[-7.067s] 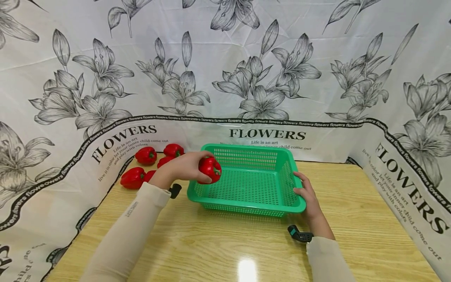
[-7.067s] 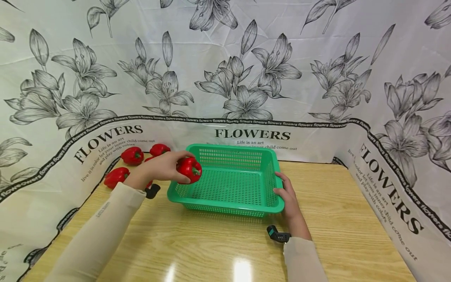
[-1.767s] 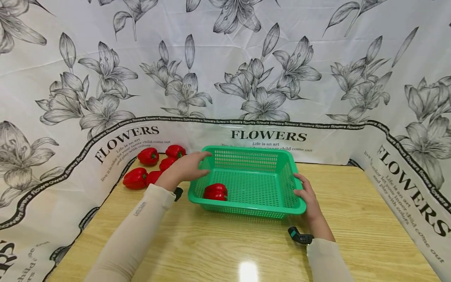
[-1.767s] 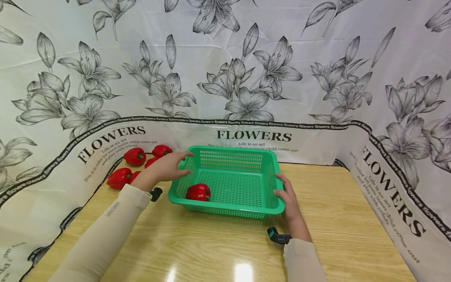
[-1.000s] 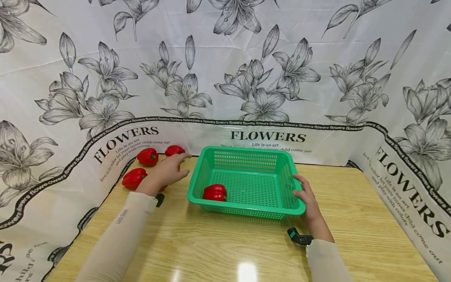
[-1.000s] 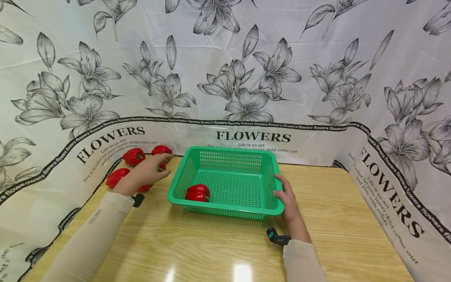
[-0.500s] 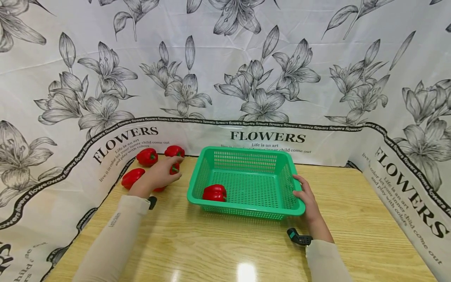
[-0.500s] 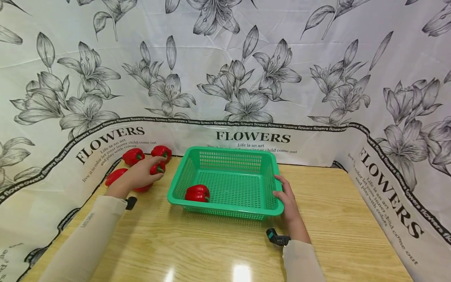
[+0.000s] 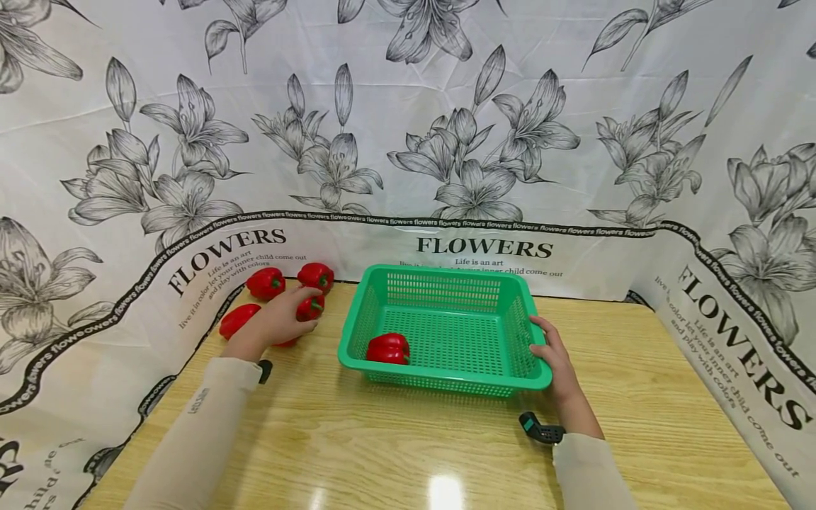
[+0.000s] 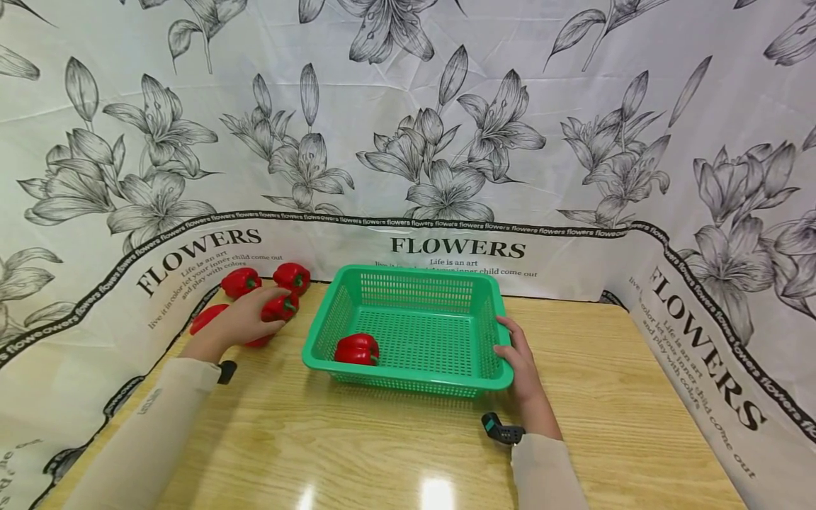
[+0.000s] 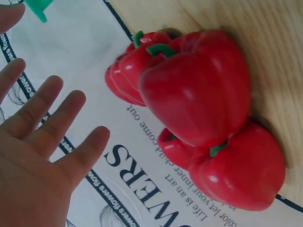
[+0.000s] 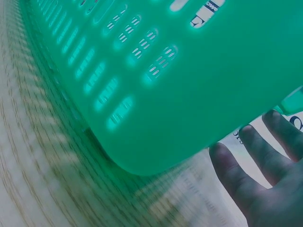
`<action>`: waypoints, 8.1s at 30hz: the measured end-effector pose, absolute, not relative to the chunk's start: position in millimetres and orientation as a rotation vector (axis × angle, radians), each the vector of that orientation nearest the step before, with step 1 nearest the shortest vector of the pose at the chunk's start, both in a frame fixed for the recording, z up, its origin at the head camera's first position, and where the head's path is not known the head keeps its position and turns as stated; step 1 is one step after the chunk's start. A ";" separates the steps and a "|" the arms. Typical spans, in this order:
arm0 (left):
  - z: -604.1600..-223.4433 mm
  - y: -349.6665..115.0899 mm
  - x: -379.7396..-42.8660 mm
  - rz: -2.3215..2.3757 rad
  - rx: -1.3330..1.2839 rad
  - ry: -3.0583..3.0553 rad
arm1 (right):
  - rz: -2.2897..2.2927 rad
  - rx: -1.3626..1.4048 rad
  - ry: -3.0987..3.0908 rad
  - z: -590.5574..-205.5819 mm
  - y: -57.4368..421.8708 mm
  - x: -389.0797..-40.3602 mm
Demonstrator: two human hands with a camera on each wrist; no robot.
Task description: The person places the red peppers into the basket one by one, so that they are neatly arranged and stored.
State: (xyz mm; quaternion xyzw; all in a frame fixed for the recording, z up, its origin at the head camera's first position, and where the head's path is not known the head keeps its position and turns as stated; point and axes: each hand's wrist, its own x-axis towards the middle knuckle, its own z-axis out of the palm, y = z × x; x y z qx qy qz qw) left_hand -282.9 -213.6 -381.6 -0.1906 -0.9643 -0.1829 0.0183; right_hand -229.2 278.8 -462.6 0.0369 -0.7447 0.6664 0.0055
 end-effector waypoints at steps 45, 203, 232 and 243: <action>-423.4 -253.3 -296.3 -0.692 -0.440 -3.088 | 2.126 0.135 -2.283 -463.5 280.4 -229.8; -351.0 -176.2 -286.4 -0.588 -0.673 -2.850 | 2.128 0.154 -2.278 -464.5 281.5 -231.4; -342.4 -138.5 -294.4 -0.673 -0.777 -2.844 | 2.149 0.189 -2.246 -463.8 281.8 -232.3; -339.2 -123.3 -296.8 -0.733 -0.816 -2.863 | 2.145 0.198 -2.245 -462.5 281.3 -231.8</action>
